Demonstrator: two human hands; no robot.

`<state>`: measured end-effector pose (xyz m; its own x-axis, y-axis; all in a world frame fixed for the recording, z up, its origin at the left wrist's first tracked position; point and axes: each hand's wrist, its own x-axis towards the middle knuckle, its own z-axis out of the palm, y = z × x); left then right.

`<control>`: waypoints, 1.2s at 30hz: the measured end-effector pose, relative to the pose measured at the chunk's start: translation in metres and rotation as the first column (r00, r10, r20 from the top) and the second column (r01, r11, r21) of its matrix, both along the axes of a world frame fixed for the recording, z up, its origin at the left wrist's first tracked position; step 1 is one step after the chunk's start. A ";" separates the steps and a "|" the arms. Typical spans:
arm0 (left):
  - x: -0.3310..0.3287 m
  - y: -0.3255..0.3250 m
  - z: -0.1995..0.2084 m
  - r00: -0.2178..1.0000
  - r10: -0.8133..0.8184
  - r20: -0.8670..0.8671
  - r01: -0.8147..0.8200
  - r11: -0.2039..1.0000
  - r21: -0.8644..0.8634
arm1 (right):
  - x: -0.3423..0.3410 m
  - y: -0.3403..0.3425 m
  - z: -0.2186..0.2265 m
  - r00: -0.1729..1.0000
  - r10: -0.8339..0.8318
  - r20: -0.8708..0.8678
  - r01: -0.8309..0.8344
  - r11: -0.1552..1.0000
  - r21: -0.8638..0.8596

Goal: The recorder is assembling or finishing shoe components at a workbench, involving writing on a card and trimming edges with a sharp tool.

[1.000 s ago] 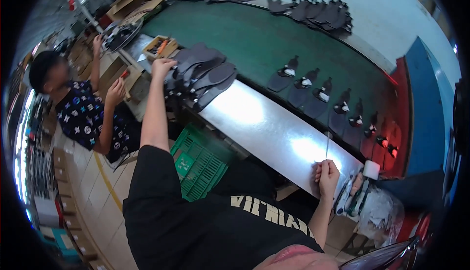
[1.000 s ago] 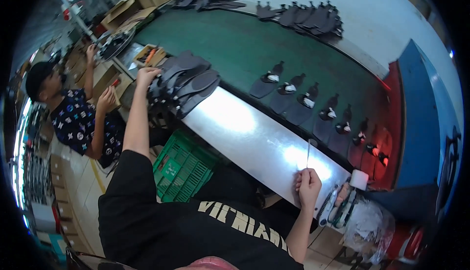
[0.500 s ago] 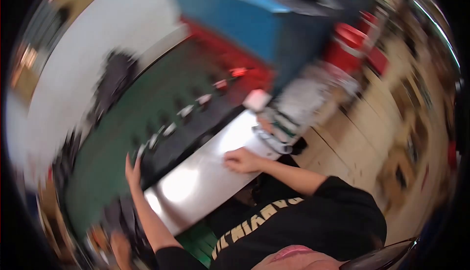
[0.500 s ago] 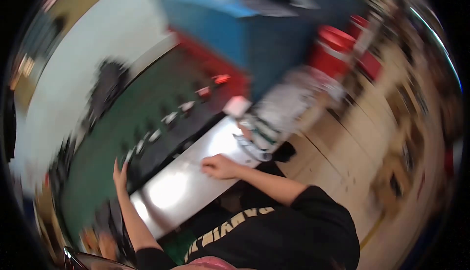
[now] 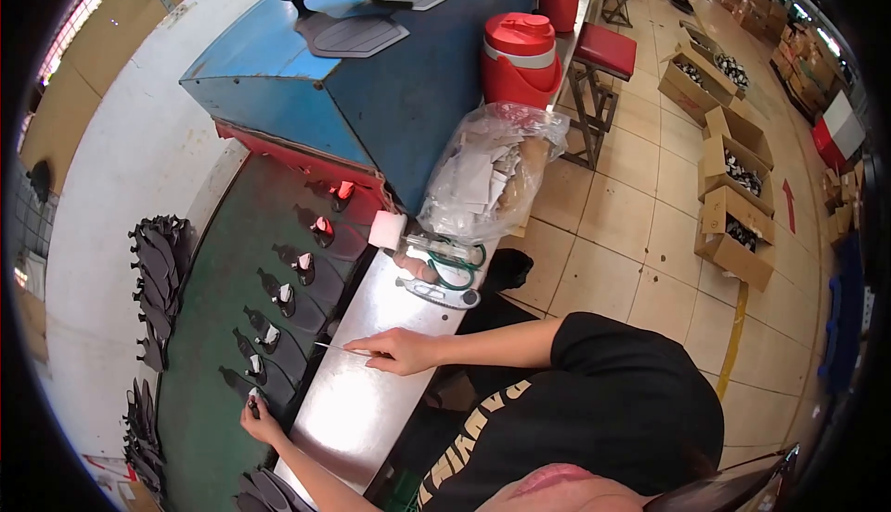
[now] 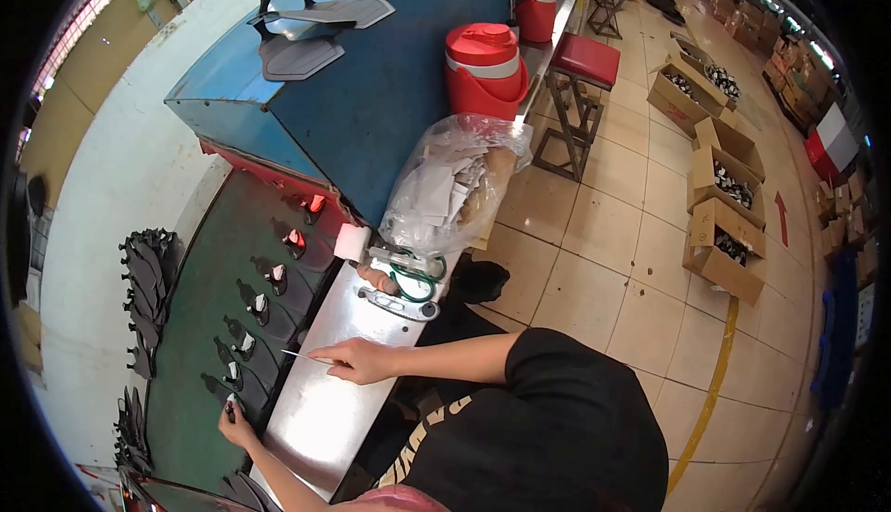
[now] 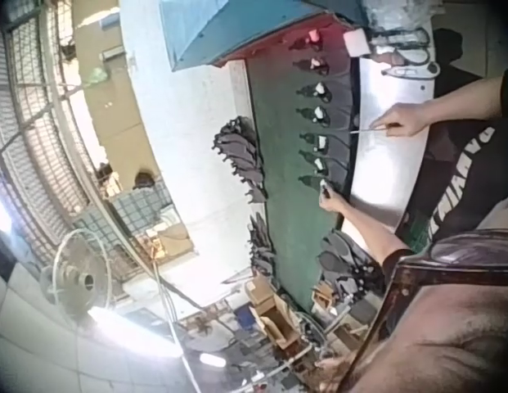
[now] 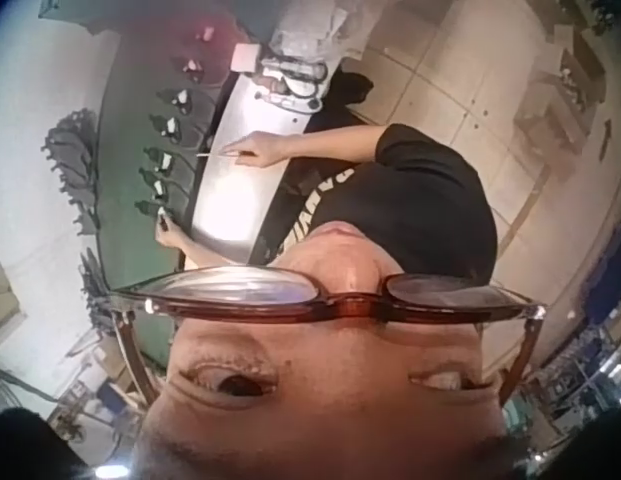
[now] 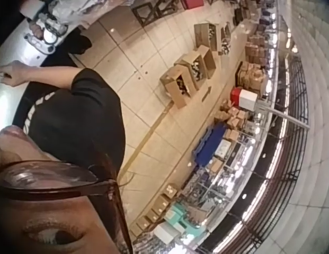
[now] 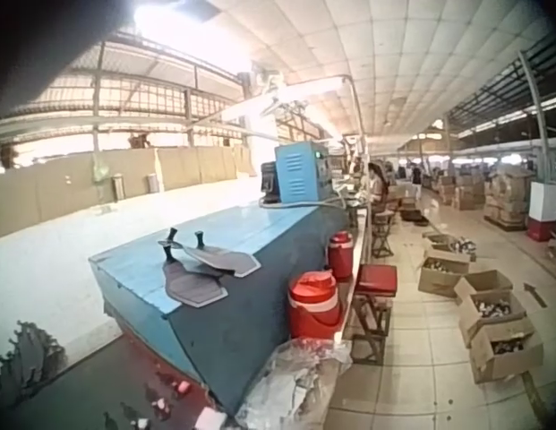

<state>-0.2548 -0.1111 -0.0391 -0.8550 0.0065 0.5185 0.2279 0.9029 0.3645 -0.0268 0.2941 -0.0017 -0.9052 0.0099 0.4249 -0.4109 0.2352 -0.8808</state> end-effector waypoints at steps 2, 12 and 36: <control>-0.004 -0.015 0.007 0.987 0.040 -0.157 -0.038 0.999 0.016 | 0.003 -0.002 0.003 0.981 -0.055 -0.187 0.064 0.997 0.038; 0.129 0.035 0.149 0.997 -0.032 -0.073 0.080 0.480 0.874 | -0.006 0.014 0.023 0.967 -0.243 0.069 0.110 0.652 0.750; 0.300 0.146 0.121 0.744 -0.665 0.070 -0.133 -0.045 0.990 | 0.068 -0.029 0.122 0.859 0.436 0.269 -0.384 0.896 -0.224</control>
<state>0.0450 0.0353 0.0823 -0.9764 0.1818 -0.1165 -0.1896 -0.4637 0.8655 0.0413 0.2654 0.1206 -0.9250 -0.3478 0.1528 -0.1455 -0.0471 -0.9882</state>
